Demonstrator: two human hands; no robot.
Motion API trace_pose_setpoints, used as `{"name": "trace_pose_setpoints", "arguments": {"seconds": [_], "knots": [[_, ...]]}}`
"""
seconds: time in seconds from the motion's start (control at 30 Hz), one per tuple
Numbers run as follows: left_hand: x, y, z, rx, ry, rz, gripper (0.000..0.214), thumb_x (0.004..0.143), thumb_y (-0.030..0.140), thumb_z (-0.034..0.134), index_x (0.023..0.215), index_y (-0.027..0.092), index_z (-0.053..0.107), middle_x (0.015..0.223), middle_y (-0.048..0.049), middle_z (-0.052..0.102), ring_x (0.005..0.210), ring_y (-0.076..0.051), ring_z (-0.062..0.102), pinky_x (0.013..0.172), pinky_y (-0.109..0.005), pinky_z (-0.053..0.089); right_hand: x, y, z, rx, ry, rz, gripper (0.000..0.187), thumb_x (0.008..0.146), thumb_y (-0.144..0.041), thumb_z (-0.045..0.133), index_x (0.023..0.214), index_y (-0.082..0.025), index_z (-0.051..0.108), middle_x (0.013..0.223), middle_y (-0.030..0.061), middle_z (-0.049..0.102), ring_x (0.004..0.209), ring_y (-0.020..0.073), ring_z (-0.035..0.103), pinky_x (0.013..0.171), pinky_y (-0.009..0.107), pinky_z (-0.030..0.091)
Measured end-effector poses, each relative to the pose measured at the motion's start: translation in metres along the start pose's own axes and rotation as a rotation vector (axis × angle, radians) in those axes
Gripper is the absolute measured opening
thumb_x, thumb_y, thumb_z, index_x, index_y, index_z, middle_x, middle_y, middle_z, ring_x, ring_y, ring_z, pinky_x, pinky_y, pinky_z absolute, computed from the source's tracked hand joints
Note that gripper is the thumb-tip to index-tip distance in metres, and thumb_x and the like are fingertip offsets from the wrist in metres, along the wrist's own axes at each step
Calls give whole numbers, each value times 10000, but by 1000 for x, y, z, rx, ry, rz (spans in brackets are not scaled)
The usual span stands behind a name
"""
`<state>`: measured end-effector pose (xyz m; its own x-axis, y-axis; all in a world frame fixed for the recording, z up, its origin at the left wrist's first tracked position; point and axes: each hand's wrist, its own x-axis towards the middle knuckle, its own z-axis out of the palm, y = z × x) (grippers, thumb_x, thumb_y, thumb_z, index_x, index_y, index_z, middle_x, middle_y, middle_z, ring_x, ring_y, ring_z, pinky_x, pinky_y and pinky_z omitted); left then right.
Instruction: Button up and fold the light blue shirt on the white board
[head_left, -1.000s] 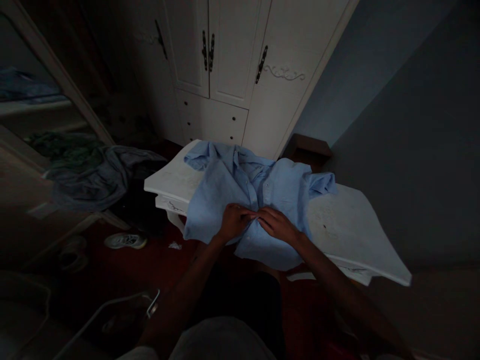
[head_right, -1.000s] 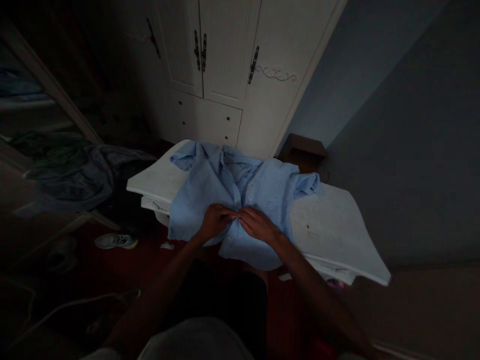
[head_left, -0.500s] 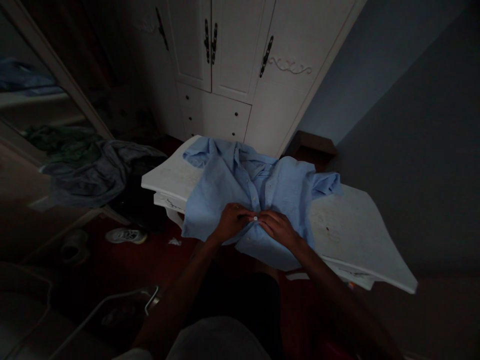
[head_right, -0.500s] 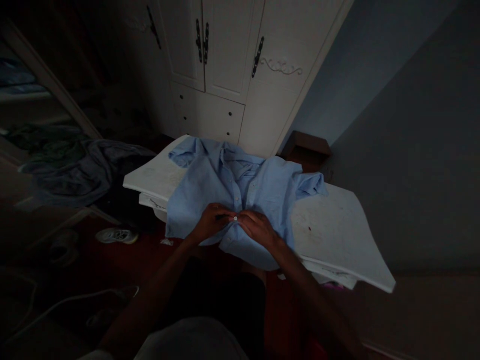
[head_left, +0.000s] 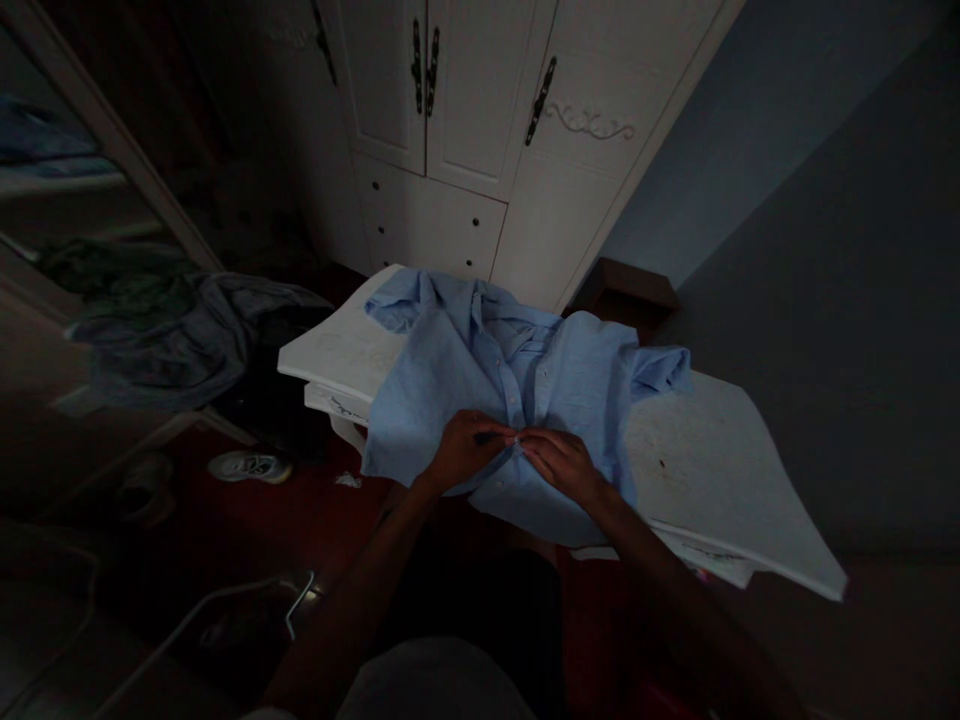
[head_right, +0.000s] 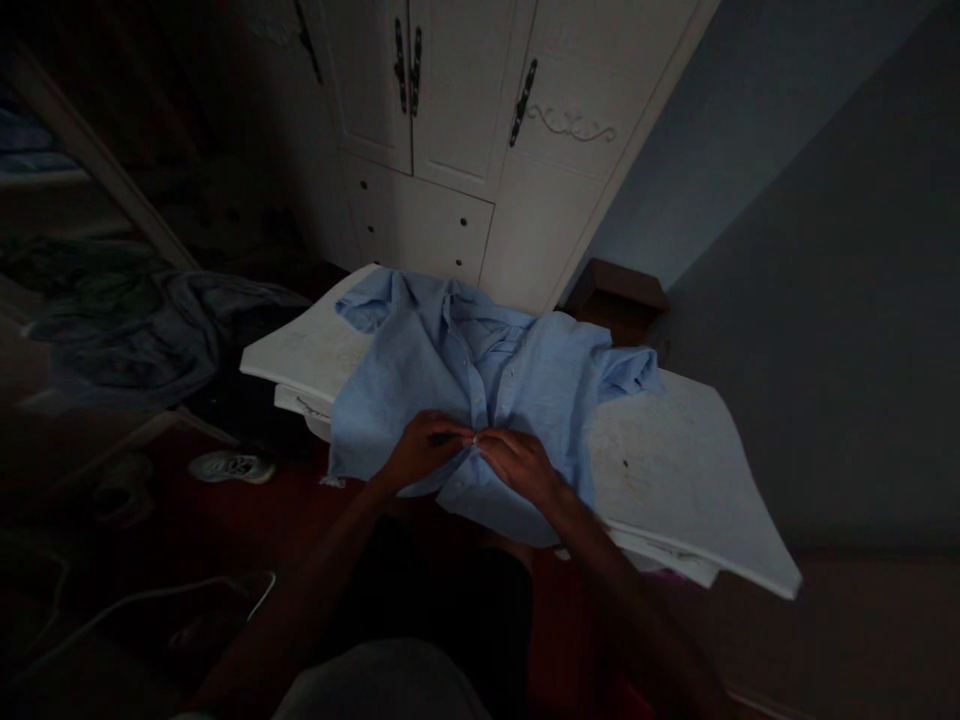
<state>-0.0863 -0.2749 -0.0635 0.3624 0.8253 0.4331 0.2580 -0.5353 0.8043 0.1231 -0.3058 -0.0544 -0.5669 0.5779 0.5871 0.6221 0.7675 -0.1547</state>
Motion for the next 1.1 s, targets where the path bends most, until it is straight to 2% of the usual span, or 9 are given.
{"name": "trace_pose_setpoints", "arguments": {"seconds": [0.13,0.3,0.4,0.6,0.83,1.1], "knots": [[0,-1,-1,-1,11,-7,124,807,305,739,917,252,761,903,0,776,861,-172,715,866,-309,507,-1,3,1,81,9,28,125,945,-182,564,1045,-218,628,1001,57,732,913,169,709,813,306,594],[0,-2,-3,17,-87,14,292,717,378,813,976,262,746,918,-6,778,916,-205,717,948,-363,481,-2,6,4,180,-25,92,116,943,-191,561,1031,-242,618,1007,50,723,925,170,703,829,328,591],[0,-1,-3,30,-81,20,377,665,421,843,990,261,738,932,-7,777,946,-213,709,959,-367,469,-4,8,7,238,-28,108,124,934,-176,565,1032,-240,605,1008,56,714,937,172,696,825,327,588],[0,1,-1,89,-71,-14,293,709,399,817,961,274,737,942,5,773,931,-202,702,940,-361,462,-1,7,6,252,-23,138,110,926,-179,561,1001,-244,608,997,53,710,923,176,696,815,326,585],[-7,-5,2,206,-61,150,392,719,475,788,1046,271,711,958,-8,760,904,-204,678,919,-387,442,-2,8,5,203,-9,112,110,936,-182,558,1011,-238,617,977,56,719,893,171,704,792,312,590],[-12,-6,19,290,89,85,200,794,296,667,984,270,724,881,0,772,789,-182,682,850,-379,472,0,8,4,255,4,156,136,940,-197,564,1011,-248,668,960,41,738,871,164,708,790,302,591]]}}
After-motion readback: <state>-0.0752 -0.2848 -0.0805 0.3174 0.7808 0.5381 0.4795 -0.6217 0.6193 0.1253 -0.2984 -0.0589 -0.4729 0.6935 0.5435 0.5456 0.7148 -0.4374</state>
